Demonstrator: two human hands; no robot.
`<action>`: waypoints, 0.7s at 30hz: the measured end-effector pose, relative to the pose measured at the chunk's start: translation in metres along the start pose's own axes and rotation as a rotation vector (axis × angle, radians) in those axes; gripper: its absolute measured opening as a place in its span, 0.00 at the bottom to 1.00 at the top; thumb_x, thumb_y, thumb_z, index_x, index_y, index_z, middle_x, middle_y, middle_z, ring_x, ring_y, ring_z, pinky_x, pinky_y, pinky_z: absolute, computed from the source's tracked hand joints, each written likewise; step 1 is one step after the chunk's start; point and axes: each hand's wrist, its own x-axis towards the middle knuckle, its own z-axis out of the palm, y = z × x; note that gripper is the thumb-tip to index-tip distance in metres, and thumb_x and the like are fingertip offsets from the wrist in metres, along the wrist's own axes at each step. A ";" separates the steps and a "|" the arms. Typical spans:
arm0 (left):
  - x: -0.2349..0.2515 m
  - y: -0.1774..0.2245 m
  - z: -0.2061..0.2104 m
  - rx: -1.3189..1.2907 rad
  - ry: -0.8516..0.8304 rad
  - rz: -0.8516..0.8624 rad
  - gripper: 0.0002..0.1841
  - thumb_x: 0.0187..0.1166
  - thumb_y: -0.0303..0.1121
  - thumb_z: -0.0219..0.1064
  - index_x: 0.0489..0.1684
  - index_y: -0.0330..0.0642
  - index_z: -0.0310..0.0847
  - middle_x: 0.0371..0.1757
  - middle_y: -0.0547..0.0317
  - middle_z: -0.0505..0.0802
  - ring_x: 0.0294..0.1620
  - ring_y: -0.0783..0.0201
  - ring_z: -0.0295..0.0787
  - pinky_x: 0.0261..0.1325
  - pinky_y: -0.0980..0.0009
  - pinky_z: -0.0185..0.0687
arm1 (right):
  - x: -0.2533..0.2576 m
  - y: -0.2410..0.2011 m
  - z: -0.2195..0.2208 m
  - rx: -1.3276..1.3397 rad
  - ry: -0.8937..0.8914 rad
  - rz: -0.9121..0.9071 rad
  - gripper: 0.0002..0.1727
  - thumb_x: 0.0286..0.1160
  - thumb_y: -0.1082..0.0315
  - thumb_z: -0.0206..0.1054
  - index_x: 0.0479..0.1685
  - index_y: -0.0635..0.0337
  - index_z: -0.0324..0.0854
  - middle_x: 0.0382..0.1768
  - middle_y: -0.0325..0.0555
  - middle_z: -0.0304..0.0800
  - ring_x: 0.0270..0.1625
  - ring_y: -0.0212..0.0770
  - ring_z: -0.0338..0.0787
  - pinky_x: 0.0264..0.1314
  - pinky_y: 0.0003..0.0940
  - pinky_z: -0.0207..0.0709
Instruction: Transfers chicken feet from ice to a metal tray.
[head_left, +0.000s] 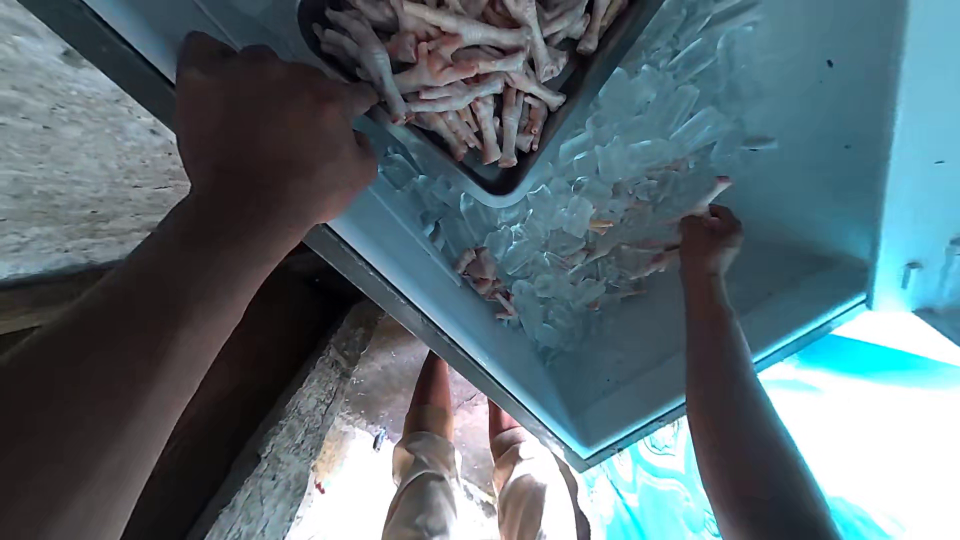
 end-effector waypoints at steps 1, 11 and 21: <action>0.000 0.002 -0.001 -0.006 -0.004 0.001 0.21 0.84 0.35 0.55 0.72 0.55 0.85 0.54 0.39 0.93 0.59 0.32 0.87 0.64 0.29 0.66 | -0.006 -0.010 -0.012 0.122 -0.060 0.019 0.25 0.71 0.73 0.69 0.70 0.63 0.75 0.43 0.50 0.86 0.29 0.42 0.89 0.31 0.43 0.89; 0.000 0.004 -0.007 0.029 -0.066 -0.010 0.14 0.83 0.40 0.59 0.40 0.41 0.87 0.44 0.37 0.92 0.56 0.32 0.87 0.61 0.31 0.68 | -0.094 -0.209 0.014 0.774 -0.838 -0.060 0.12 0.74 0.74 0.52 0.52 0.53 0.72 0.47 0.44 0.92 0.25 0.32 0.87 0.17 0.25 0.77; 0.000 0.005 -0.008 0.026 -0.071 -0.017 0.16 0.84 0.41 0.57 0.37 0.39 0.86 0.44 0.38 0.92 0.56 0.33 0.86 0.63 0.33 0.67 | -0.121 -0.192 0.100 0.318 -0.461 -0.208 0.16 0.75 0.61 0.75 0.56 0.57 0.83 0.31 0.40 0.88 0.18 0.30 0.77 0.17 0.28 0.72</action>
